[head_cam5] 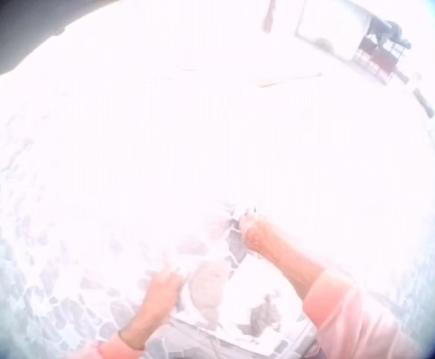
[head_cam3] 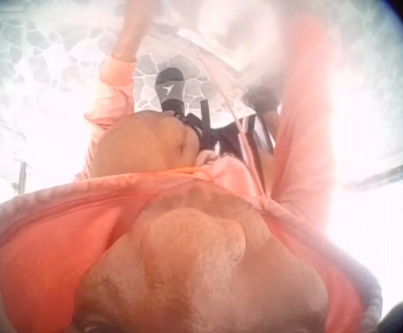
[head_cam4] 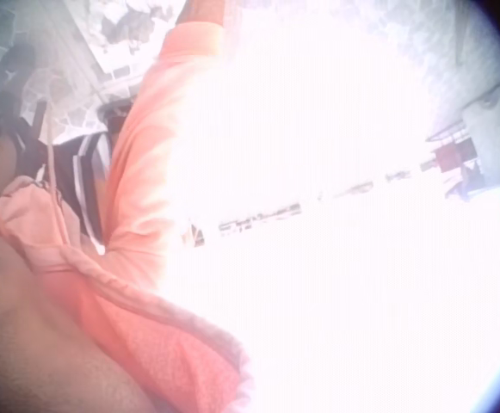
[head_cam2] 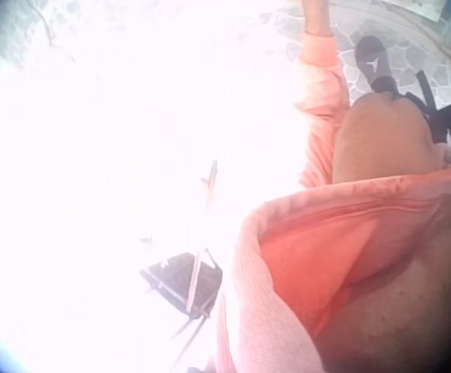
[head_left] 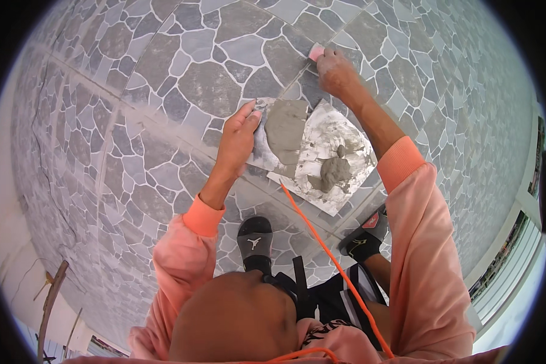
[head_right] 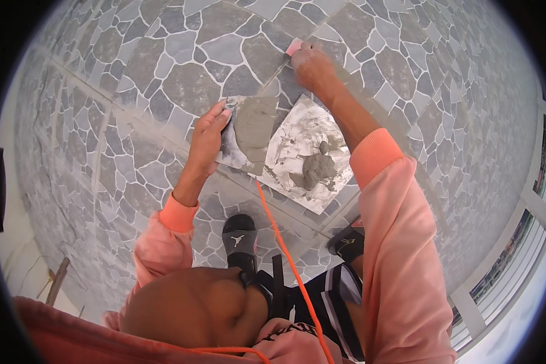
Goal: The person applies grout to the spaces between floor tiles using a spatula.
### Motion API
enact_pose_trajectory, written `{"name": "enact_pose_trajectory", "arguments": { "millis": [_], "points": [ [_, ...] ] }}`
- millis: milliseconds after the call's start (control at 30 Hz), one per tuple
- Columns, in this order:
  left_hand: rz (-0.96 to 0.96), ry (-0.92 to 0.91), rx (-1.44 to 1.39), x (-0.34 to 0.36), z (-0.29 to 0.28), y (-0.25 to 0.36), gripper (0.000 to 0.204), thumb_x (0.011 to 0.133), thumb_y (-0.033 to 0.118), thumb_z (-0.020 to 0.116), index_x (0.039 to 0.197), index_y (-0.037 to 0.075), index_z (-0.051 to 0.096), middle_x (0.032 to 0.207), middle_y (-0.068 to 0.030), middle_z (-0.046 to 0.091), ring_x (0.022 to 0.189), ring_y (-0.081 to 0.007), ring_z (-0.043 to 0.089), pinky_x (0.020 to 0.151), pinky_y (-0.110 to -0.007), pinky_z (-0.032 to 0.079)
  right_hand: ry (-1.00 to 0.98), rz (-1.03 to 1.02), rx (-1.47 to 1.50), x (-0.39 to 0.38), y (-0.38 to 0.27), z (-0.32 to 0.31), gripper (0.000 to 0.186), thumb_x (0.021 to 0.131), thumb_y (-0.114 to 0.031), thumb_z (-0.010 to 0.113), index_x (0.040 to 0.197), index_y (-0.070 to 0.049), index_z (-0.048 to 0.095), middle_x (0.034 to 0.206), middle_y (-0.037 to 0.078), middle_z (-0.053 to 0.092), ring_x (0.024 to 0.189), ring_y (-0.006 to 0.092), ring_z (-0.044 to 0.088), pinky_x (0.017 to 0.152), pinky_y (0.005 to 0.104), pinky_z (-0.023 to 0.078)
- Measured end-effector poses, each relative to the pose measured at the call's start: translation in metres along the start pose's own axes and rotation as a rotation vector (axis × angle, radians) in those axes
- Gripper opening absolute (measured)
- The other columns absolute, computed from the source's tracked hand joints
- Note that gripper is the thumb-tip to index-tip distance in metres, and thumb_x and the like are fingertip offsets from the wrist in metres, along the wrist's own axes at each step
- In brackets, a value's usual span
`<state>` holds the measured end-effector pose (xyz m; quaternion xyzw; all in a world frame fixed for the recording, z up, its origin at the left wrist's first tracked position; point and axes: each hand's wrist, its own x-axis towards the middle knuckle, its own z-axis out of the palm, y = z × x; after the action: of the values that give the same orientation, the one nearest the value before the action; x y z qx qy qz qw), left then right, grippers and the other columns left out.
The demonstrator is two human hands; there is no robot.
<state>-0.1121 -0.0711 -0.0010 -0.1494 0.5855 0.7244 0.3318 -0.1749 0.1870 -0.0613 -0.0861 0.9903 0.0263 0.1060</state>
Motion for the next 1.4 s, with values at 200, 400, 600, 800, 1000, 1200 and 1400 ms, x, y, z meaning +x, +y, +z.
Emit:
{"name": "enact_pose_trajectory", "arguments": {
  "millis": [200, 400, 600, 800, 1000, 1200, 1400],
  "points": [
    [0.020, 0.018, 0.003, 0.005, -0.003, -0.006, 0.045, 0.096, 0.012, 0.046, 0.135, -0.009, 0.041, 0.119, -0.0116, 0.059, 0.103, -0.0131, 0.057, 0.090, -0.025, 0.044, 0.145, 0.084, 0.130, 0.000, 0.006, 0.007, 0.024, 0.079, -0.010, 0.055, 0.096, 0.002, 0.065, 0.106, 0.024, 0.060, 0.096, 0.0400, 0.059, 0.085, 0.0452, 0.049],
    [-0.011, 0.020, -0.018, 0.006, -0.016, -0.012, 0.045, 0.096, 0.012, 0.046, 0.135, -0.009, 0.040, 0.122, -0.0122, 0.058, 0.106, -0.0136, 0.057, 0.091, -0.025, 0.044, 0.184, 0.323, 0.375, -0.040, 0.036, -0.022, 0.030, 0.078, -0.018, 0.053, 0.089, 0.007, 0.064, 0.087, 0.030, 0.063, 0.086, 0.0436, 0.062, 0.082, 0.0473, 0.049],
    [0.001, 0.037, -0.042, 0.006, -0.017, -0.009, 0.046, 0.096, 0.012, 0.048, 0.136, -0.010, 0.039, 0.121, -0.0131, 0.059, 0.105, -0.0137, 0.057, 0.089, -0.024, 0.044, 0.011, 0.868, 0.316, -0.118, 0.080, 0.021, 0.036, 0.077, -0.024, 0.050, 0.084, 0.007, 0.066, 0.089, 0.032, 0.063, 0.090, 0.0440, 0.062, 0.083, 0.0497, 0.047],
    [-0.015, 0.079, -0.039, 0.004, -0.021, -0.012, 0.044, 0.096, 0.011, 0.048, 0.135, -0.008, 0.042, 0.118, -0.0114, 0.060, 0.101, -0.0129, 0.058, 0.088, -0.024, 0.045, 0.260, 0.555, 0.256, -0.022, 0.018, 0.021, 0.022, 0.071, -0.023, 0.059, 0.078, -0.003, 0.066, 0.076, 0.020, 0.066, 0.074, 0.0355, 0.066, 0.069, 0.0434, 0.053],
    [0.013, 0.085, -0.035, -0.003, -0.019, 0.007, 0.043, 0.096, 0.011, 0.046, 0.135, -0.007, 0.043, 0.117, -0.0101, 0.061, 0.100, -0.0126, 0.058, 0.087, -0.025, 0.045, -0.059, 0.302, 0.516, 0.043, 0.014, -0.037, 0.031, 0.072, -0.023, 0.055, 0.087, 0.000, 0.068, 0.087, 0.026, 0.066, 0.084, 0.0377, 0.065, 0.076, 0.0445, 0.051],
    [0.004, 0.059, -0.063, 0.000, -0.026, 0.000, 0.042, 0.096, 0.011, 0.045, 0.134, -0.008, 0.043, 0.118, -0.0100, 0.060, 0.101, -0.0126, 0.058, 0.088, -0.025, 0.045, -0.093, 0.327, 0.334, 0.018, 0.058, -0.027, 0.036, 0.073, -0.022, 0.054, 0.096, 0.003, 0.066, 0.092, 0.030, 0.064, 0.091, 0.0366, 0.065, 0.084, 0.0437, 0.049],
    [0.013, 0.061, -0.027, -0.005, -0.023, 0.005, 0.045, 0.096, 0.011, 0.046, 0.136, -0.009, 0.040, 0.119, -0.0128, 0.059, 0.102, -0.0141, 0.058, 0.089, -0.025, 0.045, -0.138, 0.002, 0.388, 0.027, 0.033, -0.031, 0.029, 0.079, -0.016, 0.054, 0.102, -0.002, 0.065, 0.097, 0.025, 0.063, 0.094, 0.0388, 0.061, 0.084, 0.0438, 0.049]
  ]
}}
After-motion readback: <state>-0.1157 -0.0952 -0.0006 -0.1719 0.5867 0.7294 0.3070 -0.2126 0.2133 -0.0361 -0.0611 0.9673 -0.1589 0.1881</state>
